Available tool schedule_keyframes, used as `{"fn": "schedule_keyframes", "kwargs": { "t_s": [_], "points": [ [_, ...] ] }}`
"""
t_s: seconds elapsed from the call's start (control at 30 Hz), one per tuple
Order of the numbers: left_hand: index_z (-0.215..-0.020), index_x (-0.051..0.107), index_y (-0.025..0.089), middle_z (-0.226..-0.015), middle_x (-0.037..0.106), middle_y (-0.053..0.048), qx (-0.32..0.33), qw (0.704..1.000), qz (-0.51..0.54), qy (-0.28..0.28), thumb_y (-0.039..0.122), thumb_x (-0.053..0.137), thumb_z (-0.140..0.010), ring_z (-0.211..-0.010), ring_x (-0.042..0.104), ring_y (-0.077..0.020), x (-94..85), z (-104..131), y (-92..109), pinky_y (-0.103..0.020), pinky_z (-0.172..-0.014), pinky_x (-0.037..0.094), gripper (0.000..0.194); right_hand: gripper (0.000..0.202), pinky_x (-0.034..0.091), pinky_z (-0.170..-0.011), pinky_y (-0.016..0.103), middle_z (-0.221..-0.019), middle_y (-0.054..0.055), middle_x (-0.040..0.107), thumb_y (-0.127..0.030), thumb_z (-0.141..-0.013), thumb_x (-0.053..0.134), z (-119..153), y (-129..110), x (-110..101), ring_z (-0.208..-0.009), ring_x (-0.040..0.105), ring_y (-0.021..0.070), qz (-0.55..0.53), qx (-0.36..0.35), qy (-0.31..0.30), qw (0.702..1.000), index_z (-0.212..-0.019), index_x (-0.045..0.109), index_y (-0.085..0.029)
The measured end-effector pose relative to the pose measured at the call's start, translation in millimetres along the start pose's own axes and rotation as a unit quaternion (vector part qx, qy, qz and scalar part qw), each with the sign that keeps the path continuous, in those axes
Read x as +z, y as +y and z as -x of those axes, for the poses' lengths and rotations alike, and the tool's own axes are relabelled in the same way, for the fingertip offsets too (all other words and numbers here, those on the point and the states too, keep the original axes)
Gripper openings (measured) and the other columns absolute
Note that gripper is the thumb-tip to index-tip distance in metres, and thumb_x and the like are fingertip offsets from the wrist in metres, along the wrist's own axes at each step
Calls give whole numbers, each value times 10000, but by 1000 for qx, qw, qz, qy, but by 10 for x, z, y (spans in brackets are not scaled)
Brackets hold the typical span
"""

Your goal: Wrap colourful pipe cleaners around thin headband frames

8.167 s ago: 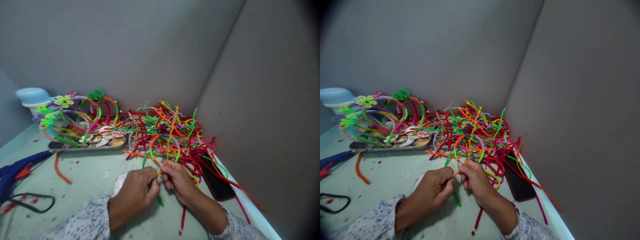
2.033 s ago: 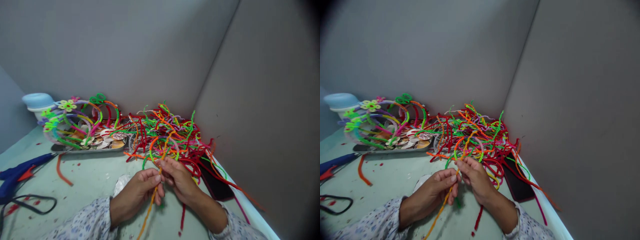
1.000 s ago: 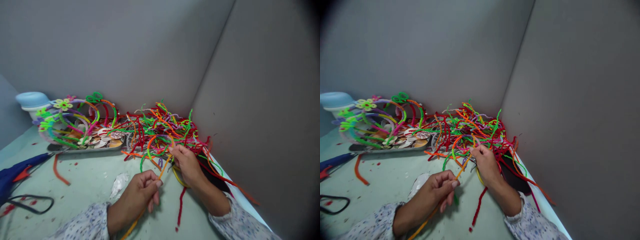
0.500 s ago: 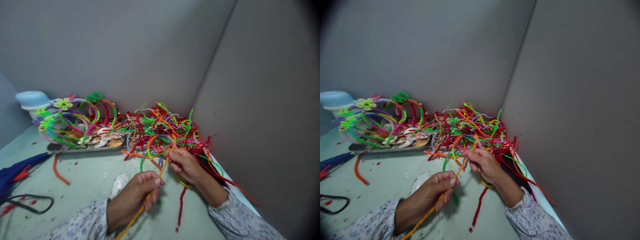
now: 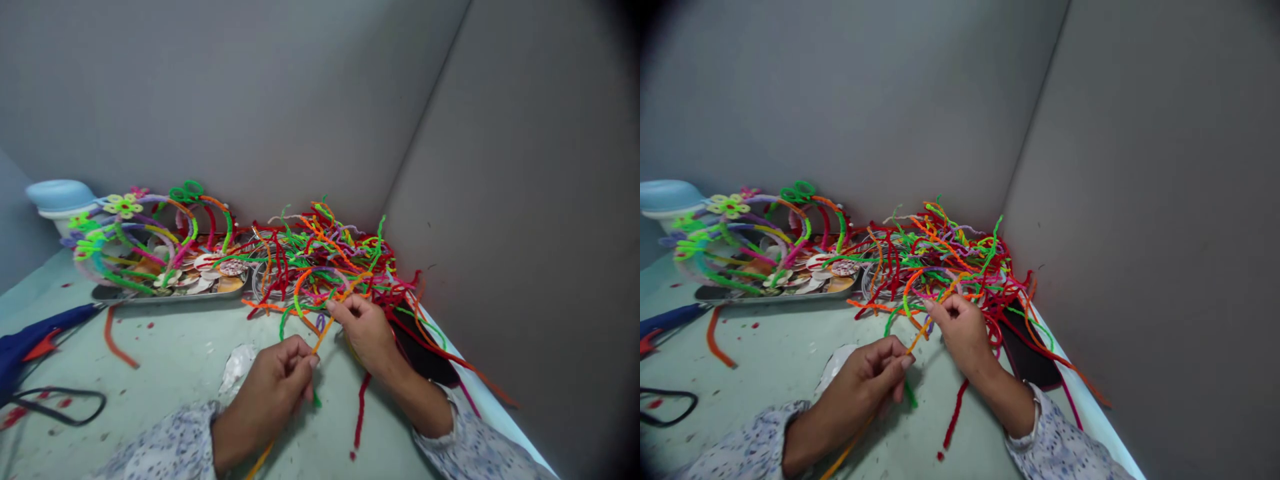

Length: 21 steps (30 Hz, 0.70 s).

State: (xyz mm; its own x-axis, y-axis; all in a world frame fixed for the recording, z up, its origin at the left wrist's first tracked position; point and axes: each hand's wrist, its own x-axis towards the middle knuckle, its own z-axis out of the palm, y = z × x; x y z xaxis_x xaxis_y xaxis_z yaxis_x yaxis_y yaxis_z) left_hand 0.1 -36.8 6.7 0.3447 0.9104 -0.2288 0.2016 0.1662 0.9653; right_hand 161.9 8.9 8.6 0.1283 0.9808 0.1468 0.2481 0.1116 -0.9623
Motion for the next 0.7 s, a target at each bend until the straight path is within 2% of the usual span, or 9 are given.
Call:
{"fn": "schedule_keyframes", "kwargs": {
  "t_s": [0.1,0.17,0.27,0.33,0.43,0.53,0.7],
  "points": [
    [-673,519,167,-503,484,42,51,995,-81,40,356,474,-844,-435,376,-71,-17,41,7,-175,-416,258,259,357,279,-490,239,-496,-62,368,-420,-737,617,9,-9,22,-492,327,97,19,4,21,1000,-523,453,-187],
    [-660,523,165,-516,481,38,67,992,-97,53,347,483,-842,-468,395,-76,-20,50,10,-175,-438,272,260,366,264,-472,238,-477,-62,361,-418,-728,628,1,-7,20,-469,309,91,3,38,3,999,-509,445,-189],
    [-694,504,170,-486,505,45,8,1000,-4,1,367,486,-836,-381,373,-63,-11,26,8,-171,-384,262,244,338,213,-432,232,-465,-62,370,-426,-727,637,-28,6,-14,-434,281,80,-106,110,-94,984,-548,485,-184],
    [-730,496,173,-468,530,48,-36,993,97,-49,367,502,-827,-320,359,-53,-11,-5,3,-164,-344,252,217,264,187,-423,223,-524,-46,435,-414,-739,635,-49,16,-53,-434,289,68,-206,136,-166,955,-669,583,-165],
    [-766,529,157,-467,548,44,-53,972,206,-96,325,536,-815,-301,365,-37,-33,-43,-12,-143,-325,245,175,252,181,-423,213,-711,1,544,-366,-757,621,-68,30,-113,-452,339,47,-304,141,-237,912,-894,662,-159],
    [-764,559,138,-441,517,52,-52,957,257,-125,291,542,-819,-291,339,-21,-62,-60,-34,-134,-317,218,163,236,192,-417,205,-725,11,573,-322,-749,634,-72,55,-143,-452,367,43,-324,142,-264,897,-917,681,-163],
    [-790,581,131,-430,482,62,-54,943,300,-134,278,543,-816,-296,308,-17,-73,-74,-75,-140,-323,202,155,281,182,-397,194,-465,-35,491,-391,-766,635,-81,140,-101,-402,355,52,-283,149,-247,915,-851,685,-128]
  ]
}}
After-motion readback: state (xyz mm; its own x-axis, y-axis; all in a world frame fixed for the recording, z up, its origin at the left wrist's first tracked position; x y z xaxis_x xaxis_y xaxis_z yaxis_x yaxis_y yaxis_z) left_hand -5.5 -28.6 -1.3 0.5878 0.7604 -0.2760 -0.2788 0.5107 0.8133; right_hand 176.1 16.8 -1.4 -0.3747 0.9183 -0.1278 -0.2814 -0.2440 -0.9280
